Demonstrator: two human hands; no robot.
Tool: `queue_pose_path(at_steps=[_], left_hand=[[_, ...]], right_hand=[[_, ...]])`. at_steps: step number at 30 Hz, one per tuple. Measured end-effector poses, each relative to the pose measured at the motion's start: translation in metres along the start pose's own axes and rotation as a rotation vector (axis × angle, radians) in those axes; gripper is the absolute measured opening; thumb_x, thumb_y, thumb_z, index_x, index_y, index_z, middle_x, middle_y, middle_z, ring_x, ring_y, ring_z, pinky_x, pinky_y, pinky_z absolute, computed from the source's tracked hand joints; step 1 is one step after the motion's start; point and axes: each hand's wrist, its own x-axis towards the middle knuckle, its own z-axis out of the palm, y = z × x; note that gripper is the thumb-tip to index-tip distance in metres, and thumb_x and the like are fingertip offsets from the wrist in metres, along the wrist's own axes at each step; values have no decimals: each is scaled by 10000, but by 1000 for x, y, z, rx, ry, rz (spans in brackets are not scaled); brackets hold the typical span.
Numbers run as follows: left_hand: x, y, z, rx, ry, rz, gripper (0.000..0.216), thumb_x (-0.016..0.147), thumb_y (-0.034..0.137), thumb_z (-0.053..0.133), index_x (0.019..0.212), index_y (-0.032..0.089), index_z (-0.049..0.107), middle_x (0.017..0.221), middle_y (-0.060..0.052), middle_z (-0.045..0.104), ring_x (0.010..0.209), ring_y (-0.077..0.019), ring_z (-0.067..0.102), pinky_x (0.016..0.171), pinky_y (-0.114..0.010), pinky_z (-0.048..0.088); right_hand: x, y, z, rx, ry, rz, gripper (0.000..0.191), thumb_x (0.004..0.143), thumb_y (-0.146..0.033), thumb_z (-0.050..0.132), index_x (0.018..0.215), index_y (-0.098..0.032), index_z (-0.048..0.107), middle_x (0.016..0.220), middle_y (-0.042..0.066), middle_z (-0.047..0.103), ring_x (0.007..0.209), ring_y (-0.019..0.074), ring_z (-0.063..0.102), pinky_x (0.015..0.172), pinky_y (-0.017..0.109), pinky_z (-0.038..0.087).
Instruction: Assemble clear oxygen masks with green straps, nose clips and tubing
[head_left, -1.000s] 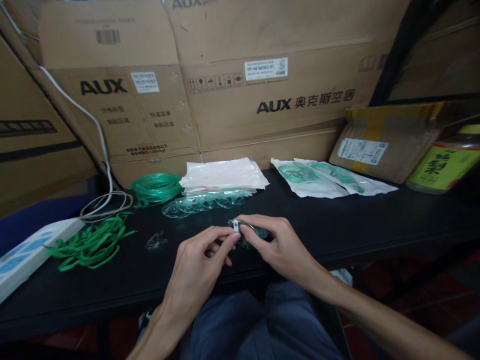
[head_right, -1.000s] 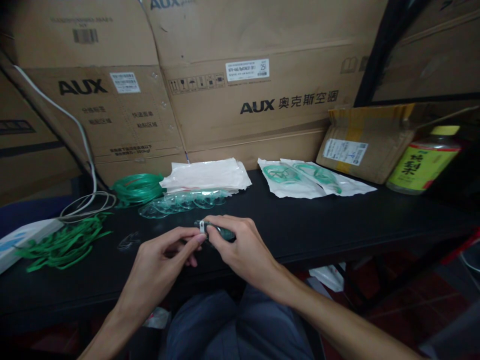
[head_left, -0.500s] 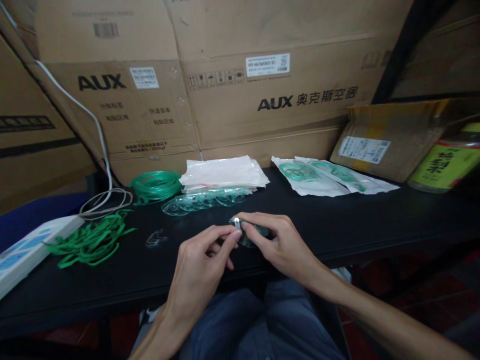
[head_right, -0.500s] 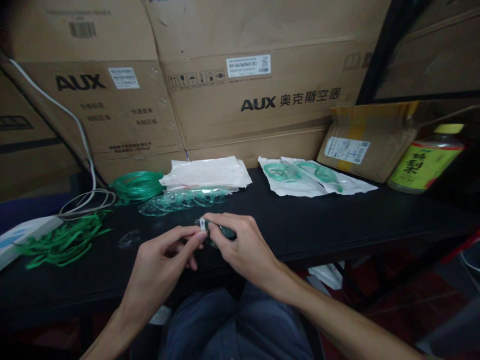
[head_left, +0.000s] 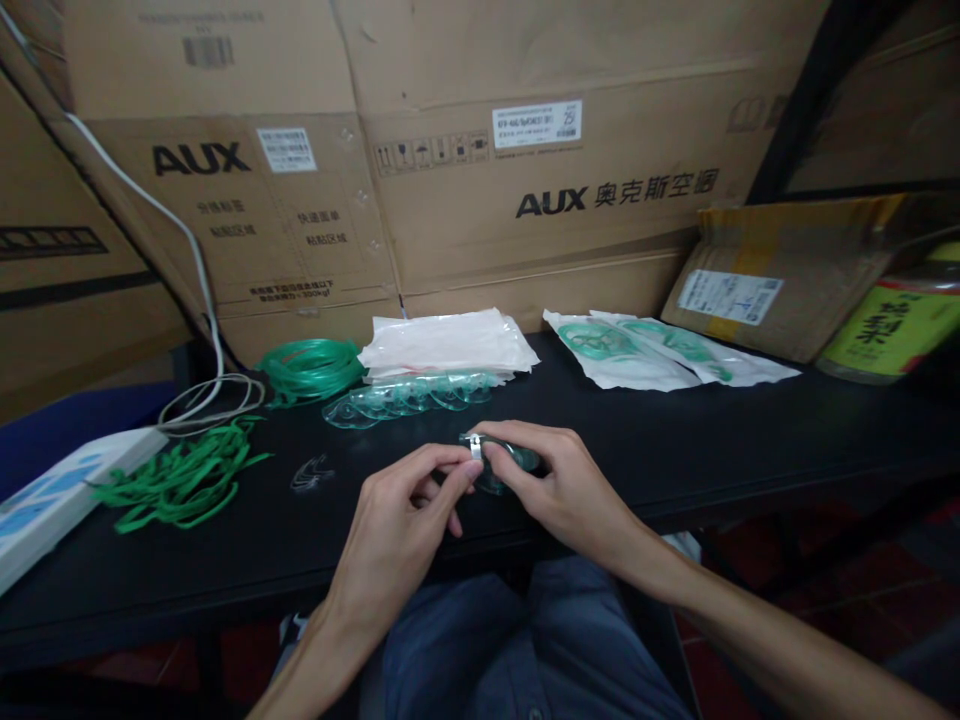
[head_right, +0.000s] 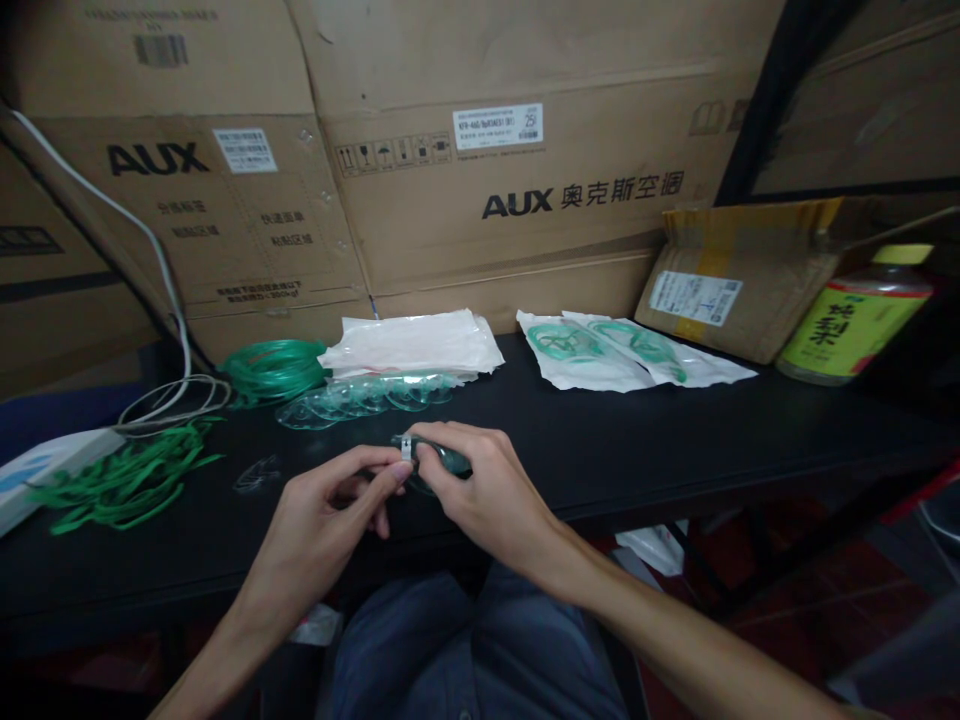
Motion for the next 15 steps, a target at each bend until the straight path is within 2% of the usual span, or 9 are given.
queue_pose_path(at_steps=[8, 15], left_hand=[[0, -1, 4, -23, 27, -26, 257, 922, 427, 653, 994, 197, 743, 740, 8, 726, 449, -93, 618, 461, -182, 453], [0, -2, 2, -27, 5, -19, 245, 927, 422, 650, 995, 206, 742, 740, 16, 716, 462, -90, 612, 482, -186, 455]], right_hand=[[-1, 2, -1, -14, 29, -38, 231, 916, -138, 610, 1043, -199, 794, 1052, 44, 799, 977, 205, 749, 898, 289, 559], [0, 0, 0, -26, 5, 35, 241, 932, -152, 572, 1062, -201, 769, 1069, 34, 791, 988, 197, 738, 873, 270, 551]])
